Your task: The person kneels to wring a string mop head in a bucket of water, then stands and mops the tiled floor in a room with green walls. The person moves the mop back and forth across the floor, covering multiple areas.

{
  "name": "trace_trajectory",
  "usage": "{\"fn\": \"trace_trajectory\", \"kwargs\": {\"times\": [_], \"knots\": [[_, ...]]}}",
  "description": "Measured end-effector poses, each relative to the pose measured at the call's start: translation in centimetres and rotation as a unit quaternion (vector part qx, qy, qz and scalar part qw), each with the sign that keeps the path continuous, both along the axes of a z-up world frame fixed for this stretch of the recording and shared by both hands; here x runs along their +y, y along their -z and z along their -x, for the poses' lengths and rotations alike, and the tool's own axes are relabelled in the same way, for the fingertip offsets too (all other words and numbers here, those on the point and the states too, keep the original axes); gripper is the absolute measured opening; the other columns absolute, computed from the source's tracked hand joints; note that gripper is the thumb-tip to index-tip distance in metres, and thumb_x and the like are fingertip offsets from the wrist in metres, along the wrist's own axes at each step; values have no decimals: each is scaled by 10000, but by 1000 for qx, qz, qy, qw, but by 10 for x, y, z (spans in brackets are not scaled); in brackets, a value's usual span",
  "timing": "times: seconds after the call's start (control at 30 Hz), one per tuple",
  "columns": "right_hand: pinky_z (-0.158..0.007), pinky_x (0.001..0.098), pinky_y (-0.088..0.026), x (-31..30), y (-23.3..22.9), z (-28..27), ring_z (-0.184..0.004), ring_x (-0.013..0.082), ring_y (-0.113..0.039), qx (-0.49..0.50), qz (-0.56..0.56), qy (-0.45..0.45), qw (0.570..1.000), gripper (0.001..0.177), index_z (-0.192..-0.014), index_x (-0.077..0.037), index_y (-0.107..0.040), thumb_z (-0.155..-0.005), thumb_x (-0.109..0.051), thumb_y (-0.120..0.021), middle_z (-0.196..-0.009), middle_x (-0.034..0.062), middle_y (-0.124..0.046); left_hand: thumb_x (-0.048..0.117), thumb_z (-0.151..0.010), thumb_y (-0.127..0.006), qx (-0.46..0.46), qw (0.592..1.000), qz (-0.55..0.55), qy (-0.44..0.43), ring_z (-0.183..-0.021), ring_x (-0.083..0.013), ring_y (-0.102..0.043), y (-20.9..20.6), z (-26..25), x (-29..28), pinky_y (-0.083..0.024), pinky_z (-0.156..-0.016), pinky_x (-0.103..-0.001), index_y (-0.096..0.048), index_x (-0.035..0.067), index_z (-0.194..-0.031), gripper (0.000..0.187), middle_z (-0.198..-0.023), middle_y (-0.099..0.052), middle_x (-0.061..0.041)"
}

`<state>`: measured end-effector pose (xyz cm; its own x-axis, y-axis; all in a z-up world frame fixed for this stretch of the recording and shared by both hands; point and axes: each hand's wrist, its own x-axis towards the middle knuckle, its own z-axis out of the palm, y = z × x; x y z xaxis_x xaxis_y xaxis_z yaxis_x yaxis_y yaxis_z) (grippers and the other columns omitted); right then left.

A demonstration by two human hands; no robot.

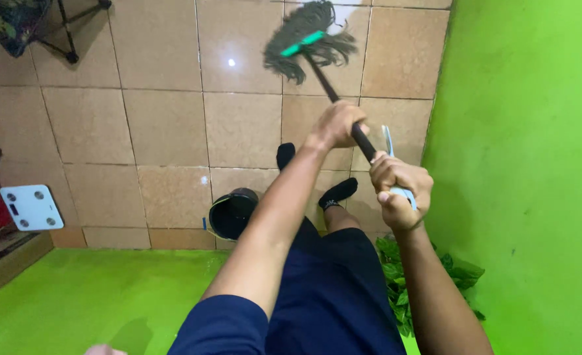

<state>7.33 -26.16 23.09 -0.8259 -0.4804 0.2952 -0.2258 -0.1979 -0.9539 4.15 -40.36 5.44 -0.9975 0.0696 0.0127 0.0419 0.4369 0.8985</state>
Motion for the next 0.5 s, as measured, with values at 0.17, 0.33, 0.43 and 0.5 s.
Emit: {"fn": "trace_trajectory", "kwargs": {"times": [0.17, 0.33, 0.43, 0.5], "knots": [[-642, 422, -439, -53, 18, -12, -484, 261, -465, -29, 39, -59, 997, 318, -544, -115, -472, -796, -237, -623, -528, 61, -470, 215, -649, -638, 33, 997, 51, -49, -625, -390, -648, 27, -49, -79, -529, -670, -465, -549, 156, -538, 155, -531, -590, -111], [-593, 443, -449, -128, 40, -41, -466, 306, -469, -37, 81, -113, 990, 232, -534, -110, -508, -739, -122, -615, -533, 81, -480, 199, -676, -638, 47, 986, 73, -143, -609, -366, -615, 49, -122, -159, -507, -649, -431, -503, 169, -541, 193, -519, -555, -66], [-532, 413, -437, -153, 32, -49, -437, 302, -490, -33, 96, -150, 983, 253, -527, -106, -495, -749, -79, -615, -507, 81, -468, 152, -721, -684, 65, 978, 65, -187, -624, -304, -612, 43, -143, -175, -491, -680, -367, -466, 183, -601, 251, -575, -565, -31], [-508, 399, -420, -157, 28, -50, -430, 292, -467, -19, 70, -165, 984, 232, -527, -119, -477, -722, -54, -584, -503, 69, -441, 129, -746, -675, 71, 974, 68, -202, -638, -339, -575, 41, -146, -175, -461, -675, -419, -454, 157, -628, 252, -579, -525, -74]]}}
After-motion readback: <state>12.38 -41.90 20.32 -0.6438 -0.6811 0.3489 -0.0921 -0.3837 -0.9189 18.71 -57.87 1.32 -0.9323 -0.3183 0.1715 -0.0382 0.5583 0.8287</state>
